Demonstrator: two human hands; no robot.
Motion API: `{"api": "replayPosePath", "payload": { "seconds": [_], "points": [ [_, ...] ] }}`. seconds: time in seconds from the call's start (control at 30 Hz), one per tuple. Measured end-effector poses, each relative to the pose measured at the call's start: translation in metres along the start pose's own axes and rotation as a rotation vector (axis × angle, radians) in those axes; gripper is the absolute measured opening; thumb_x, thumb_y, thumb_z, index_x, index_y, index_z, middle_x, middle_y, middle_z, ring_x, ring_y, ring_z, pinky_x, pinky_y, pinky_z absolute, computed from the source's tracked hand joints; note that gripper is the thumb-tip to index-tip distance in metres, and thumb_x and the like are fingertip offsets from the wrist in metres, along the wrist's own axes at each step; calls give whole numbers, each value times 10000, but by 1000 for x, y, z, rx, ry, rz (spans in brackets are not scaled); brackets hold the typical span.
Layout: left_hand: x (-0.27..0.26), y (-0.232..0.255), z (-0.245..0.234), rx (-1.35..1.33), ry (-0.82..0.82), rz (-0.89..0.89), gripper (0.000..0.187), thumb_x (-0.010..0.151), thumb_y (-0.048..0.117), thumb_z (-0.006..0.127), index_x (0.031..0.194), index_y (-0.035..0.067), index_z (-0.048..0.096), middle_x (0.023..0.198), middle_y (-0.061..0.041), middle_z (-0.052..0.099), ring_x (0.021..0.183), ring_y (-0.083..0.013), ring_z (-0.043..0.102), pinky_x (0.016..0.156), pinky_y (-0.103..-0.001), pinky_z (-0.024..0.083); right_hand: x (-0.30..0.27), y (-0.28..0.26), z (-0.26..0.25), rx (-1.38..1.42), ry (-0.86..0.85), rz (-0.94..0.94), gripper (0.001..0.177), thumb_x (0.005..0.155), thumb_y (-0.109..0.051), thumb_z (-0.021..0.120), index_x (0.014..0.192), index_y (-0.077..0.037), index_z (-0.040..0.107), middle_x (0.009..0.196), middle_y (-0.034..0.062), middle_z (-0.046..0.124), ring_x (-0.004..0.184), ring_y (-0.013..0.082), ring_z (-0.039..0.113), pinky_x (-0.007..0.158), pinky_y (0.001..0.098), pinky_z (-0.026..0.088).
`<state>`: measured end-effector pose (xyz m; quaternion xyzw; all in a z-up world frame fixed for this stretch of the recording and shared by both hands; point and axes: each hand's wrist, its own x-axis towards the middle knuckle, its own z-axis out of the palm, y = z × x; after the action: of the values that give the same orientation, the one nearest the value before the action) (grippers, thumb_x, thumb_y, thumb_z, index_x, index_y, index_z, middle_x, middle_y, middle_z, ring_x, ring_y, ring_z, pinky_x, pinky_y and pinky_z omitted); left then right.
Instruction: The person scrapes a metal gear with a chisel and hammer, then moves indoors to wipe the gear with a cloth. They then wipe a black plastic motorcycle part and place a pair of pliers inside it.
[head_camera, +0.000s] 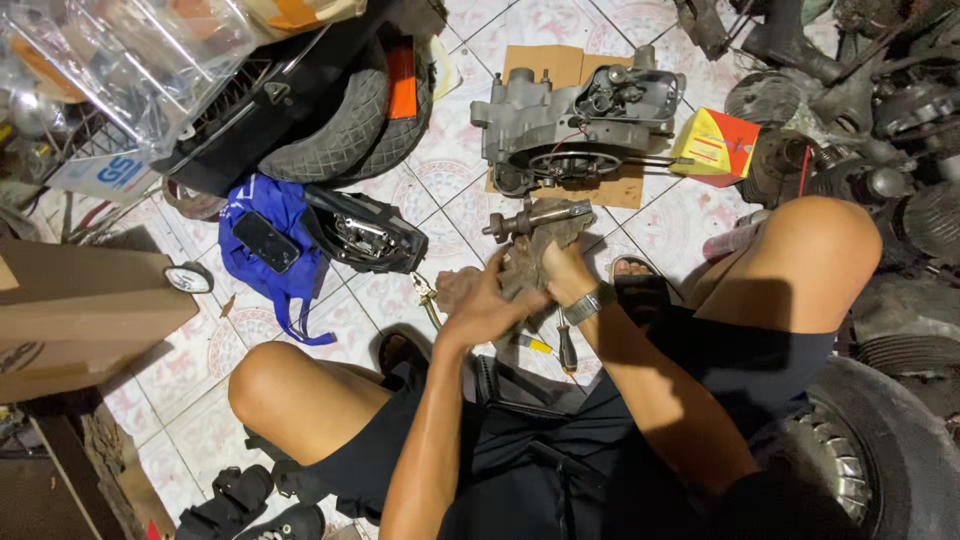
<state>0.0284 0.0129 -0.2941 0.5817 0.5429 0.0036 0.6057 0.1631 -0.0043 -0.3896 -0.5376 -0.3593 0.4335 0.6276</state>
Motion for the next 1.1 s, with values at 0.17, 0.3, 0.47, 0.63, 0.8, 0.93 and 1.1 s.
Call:
{"api": "replayPosePath", "payload": {
  "seconds": [0.17, 0.3, 0.47, 0.63, 0.8, 0.93, 1.1],
  "points": [
    [37, -46, 16, 240, -9, 218, 377, 819, 299, 663, 1060, 11, 632, 933, -233, 664, 1013, -430, 606, 872, -499, 459, 2, 18, -16, 93, 77, 137, 262, 902, -278, 602, 939, -21, 565, 766, 124, 585, 725, 208, 578, 646, 369, 482],
    [47, -61, 3, 355, 335, 423, 216, 844, 302, 658, 902, 94, 640, 799, -139, 654, 863, -373, 644, 821, -463, 468, 5, 33, -16, 189, 138, 275, 310, 892, -295, 609, 1008, -11, 568, 821, 140, 592, 753, 229, 587, 659, 395, 495],
    [56, -60, 18, 198, 740, 721, 87, 881, 156, 625, 891, 82, 669, 815, -98, 581, 805, -333, 614, 741, -374, 491, 7, 51, -10, 287, 196, 409, 370, 883, -313, 617, 1077, -1, 571, 876, 156, 599, 782, 249, 597, 673, 421, 507],
    [96, -76, 52, 92, 793, 864, 151, 964, 204, 463, 924, 58, 455, 1095, -141, 417, 1066, -372, 468, 945, -432, 390, -9, 71, -6, 411, 275, 597, 461, 871, -336, 627, 1169, 12, 575, 949, 176, 608, 820, 277, 610, 691, 455, 524],
    [88, -79, 62, 188, 799, 795, 159, 990, 203, 403, 929, 65, 456, 980, -120, 449, 892, -365, 524, 802, -452, 407, -28, 68, -12, 306, 383, 724, 399, 852, -266, 632, 1116, 31, 603, 974, 202, 608, 849, 291, 633, 716, 483, 526],
    [114, -100, 56, 254, 865, 691, 179, 947, 268, 472, 926, 101, 531, 873, -98, 510, 805, -369, 545, 708, -483, 416, -29, 112, -21, 211, 434, 764, 444, 820, -184, 579, 1126, 136, 543, 1034, 274, 547, 882, 339, 634, 738, 536, 510],
    [115, -88, 46, 292, 984, 870, 197, 890, 345, 619, 830, 158, 599, 903, -29, 439, 841, -278, 509, 763, -373, 419, -46, 46, -24, -37, 362, 723, 481, 750, -150, 554, 1147, 121, 545, 1090, 301, 499, 1013, 377, 576, 812, 579, 467]
  ]
}}
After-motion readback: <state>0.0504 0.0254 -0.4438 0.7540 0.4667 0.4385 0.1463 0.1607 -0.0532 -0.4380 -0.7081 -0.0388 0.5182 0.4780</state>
